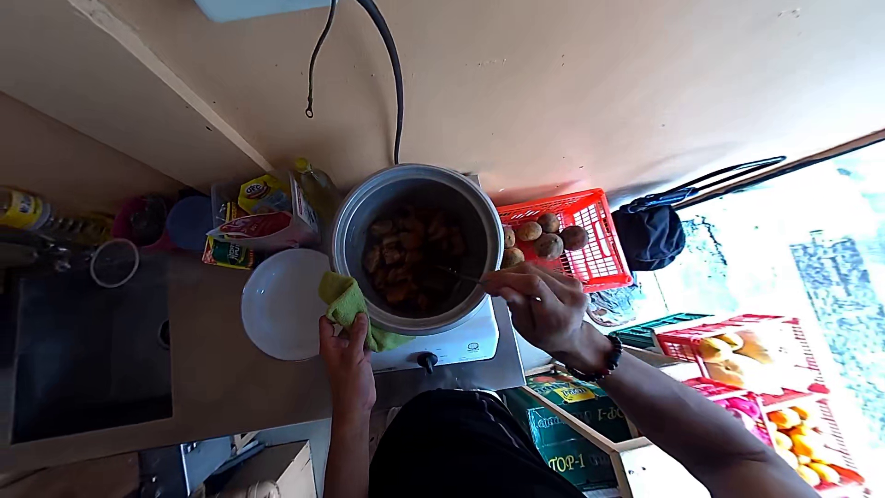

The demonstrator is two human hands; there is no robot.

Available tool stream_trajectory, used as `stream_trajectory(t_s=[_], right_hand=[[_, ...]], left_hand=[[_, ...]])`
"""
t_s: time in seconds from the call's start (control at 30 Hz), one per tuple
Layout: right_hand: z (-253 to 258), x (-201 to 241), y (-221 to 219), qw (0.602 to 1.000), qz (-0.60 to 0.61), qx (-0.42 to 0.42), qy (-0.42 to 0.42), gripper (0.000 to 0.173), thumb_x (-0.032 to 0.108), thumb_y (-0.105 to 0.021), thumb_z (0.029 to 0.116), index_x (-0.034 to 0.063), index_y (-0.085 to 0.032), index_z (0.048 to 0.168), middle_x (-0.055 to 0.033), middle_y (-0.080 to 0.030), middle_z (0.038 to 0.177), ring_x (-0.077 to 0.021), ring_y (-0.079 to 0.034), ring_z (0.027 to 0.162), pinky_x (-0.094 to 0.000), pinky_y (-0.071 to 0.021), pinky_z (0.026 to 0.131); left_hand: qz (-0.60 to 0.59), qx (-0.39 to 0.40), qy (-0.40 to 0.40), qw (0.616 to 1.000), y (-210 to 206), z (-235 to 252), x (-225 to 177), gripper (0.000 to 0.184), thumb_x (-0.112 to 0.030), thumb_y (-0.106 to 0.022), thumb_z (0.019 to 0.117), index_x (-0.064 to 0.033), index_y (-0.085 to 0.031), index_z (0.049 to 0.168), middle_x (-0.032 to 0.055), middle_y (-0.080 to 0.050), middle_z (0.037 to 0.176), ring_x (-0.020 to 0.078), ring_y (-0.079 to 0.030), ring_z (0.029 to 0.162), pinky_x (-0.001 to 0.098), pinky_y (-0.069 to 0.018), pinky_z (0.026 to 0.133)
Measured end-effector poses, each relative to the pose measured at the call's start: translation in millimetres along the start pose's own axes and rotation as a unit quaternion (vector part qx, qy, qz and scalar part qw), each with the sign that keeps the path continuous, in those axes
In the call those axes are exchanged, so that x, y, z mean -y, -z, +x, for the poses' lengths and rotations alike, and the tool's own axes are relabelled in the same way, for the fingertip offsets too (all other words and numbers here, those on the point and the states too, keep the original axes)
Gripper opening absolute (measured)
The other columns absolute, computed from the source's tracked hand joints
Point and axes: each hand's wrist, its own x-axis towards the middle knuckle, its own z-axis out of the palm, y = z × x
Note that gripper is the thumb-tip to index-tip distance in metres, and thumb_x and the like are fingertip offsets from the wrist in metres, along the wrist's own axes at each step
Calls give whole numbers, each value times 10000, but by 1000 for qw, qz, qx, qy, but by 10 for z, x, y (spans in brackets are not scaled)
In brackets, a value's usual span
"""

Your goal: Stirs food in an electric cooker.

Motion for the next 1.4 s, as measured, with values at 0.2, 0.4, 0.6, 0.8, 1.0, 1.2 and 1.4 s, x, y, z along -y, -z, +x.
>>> stream_trajectory(t_s=[0.2,0.4,0.6,0.8,1.0,1.2,1.4], right_hand=[[-9,-80,0,996,-77,-13,31,188,94,-510,1049,-16,-641,969,-163,-732,903,-216,-729,821,-290,-594,712],[211,-50,5,992,-118,1,-44,176,74,-490,1058,-23,-633,1023,-166,-746,1009,-194,-731,813,-276,-566,651],[255,-112,-75,993,-111,36,1,192,49,-509,1027,-30,-678,984,-152,-735,906,-217,-720,785,-292,-573,669],[214,-78,-173,992,-108,60,3,173,44,-529,1007,-21,-685,973,-144,-729,902,-219,-710,766,-293,-566,640],[228,-86,-213,983,-104,8,-153,222,91,-475,1055,-6,-667,999,-92,-700,785,-137,-668,612,-266,-544,545],[204,-123,-192,961,-95,-7,-259,237,147,-448,1084,27,-633,996,-42,-691,709,-124,-656,560,-300,-534,513],[73,-155,-218,963,-35,-30,-265,278,175,-406,1110,30,-633,1038,-36,-731,804,-98,-681,625,-280,-567,576]], left_hand=[[-1,-2,4,1000,-2,1,6,329,5,-520,1026,-25,-413,1336,109,-672,1054,165,-714,937,330,-618,802],[-2,-1,4,1000,-9,8,1,348,8,-534,1020,-38,-420,1345,111,-666,1088,169,-711,959,339,-618,822],[0,5,5,1000,5,1,6,336,4,-522,1025,-27,-417,1342,118,-666,1092,169,-707,968,339,-615,826],[-9,5,4,1000,3,19,18,375,12,-533,1016,-27,-405,1366,123,-661,1113,177,-706,973,342,-614,829],[8,-1,9,1000,-33,-9,-53,333,9,-525,1019,-27,-417,1331,96,-649,1069,141,-694,935,308,-605,807],[-5,2,-1,1000,4,33,23,351,18,-533,1016,-16,-422,1347,127,-657,1078,174,-704,938,331,-615,795],[-2,5,-1,1000,10,32,11,318,9,-549,1011,-17,-450,1312,127,-659,1073,172,-702,932,322,-615,767]])
